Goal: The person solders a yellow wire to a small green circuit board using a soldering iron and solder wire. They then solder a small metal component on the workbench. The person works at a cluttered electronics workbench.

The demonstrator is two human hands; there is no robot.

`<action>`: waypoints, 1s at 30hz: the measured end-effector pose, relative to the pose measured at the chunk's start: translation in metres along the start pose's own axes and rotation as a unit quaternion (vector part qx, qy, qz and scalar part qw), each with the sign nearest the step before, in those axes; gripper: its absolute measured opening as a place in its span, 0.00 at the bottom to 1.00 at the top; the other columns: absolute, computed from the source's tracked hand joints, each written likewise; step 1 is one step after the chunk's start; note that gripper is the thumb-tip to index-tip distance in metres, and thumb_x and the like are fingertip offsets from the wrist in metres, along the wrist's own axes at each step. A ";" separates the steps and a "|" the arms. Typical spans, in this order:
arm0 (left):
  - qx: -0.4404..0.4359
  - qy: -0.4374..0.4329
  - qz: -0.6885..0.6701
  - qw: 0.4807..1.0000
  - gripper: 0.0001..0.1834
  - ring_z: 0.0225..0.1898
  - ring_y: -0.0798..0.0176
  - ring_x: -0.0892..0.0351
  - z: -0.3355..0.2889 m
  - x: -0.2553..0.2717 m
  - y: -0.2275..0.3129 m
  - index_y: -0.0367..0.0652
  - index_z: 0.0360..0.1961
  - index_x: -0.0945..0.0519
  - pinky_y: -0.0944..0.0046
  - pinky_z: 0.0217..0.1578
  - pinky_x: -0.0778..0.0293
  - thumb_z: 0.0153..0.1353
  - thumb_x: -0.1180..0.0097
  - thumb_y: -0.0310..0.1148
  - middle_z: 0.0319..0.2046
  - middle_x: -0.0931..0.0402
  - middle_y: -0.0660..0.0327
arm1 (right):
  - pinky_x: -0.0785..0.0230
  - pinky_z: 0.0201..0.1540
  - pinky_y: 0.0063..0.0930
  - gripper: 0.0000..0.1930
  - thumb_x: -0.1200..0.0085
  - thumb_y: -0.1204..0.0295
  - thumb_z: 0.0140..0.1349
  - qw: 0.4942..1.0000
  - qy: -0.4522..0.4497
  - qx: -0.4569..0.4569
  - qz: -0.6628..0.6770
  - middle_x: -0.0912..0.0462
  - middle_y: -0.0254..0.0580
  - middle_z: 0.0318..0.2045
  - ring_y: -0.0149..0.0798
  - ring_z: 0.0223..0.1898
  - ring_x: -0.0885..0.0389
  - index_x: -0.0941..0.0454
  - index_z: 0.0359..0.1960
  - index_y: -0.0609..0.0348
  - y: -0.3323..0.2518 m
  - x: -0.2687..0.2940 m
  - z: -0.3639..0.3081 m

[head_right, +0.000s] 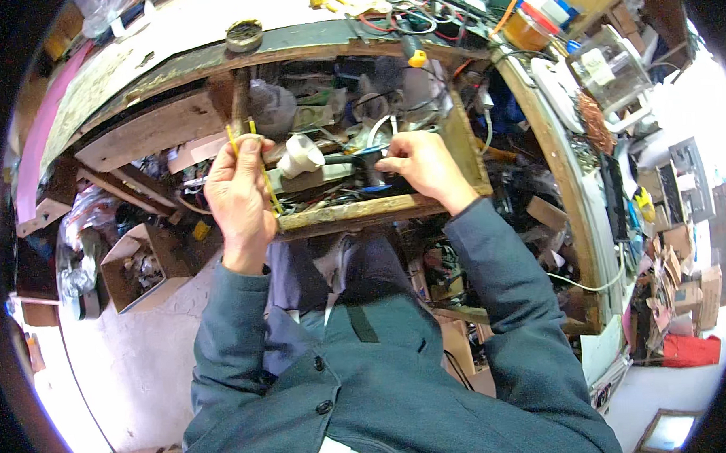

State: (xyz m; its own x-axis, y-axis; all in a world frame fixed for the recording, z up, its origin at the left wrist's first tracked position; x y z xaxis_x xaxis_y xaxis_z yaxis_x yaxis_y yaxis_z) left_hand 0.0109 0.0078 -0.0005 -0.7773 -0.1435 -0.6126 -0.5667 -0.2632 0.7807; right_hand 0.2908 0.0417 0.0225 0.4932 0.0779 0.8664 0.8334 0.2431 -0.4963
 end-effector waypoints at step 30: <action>-0.017 -0.022 0.006 1.000 0.07 0.22 0.83 0.42 -0.001 0.006 0.000 0.40 0.46 0.14 0.77 0.22 0.49 0.78 0.38 0.31 0.37 0.13 0.67 | 0.42 0.22 0.14 0.02 0.43 0.74 0.79 0.891 0.191 0.090 0.403 0.20 0.30 0.27 0.19 0.22 0.28 0.23 0.44 0.55 -0.071 0.064 -0.022</action>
State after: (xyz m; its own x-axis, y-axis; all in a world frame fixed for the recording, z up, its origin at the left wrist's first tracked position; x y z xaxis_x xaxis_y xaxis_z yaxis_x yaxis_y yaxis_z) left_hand 0.0062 0.0058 -0.0043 -0.7961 -0.1045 -0.5961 -0.5479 -0.2941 0.7832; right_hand 0.2688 0.0087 0.1117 0.9905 -0.0287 0.1346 0.1345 0.4102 -0.9020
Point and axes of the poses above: each hand's wrist, its own z-axis towards the middle knuckle, its own x-axis out of the back of the hand, y = z × x, the point moved 1 cm from there along z, towards the middle knuckle
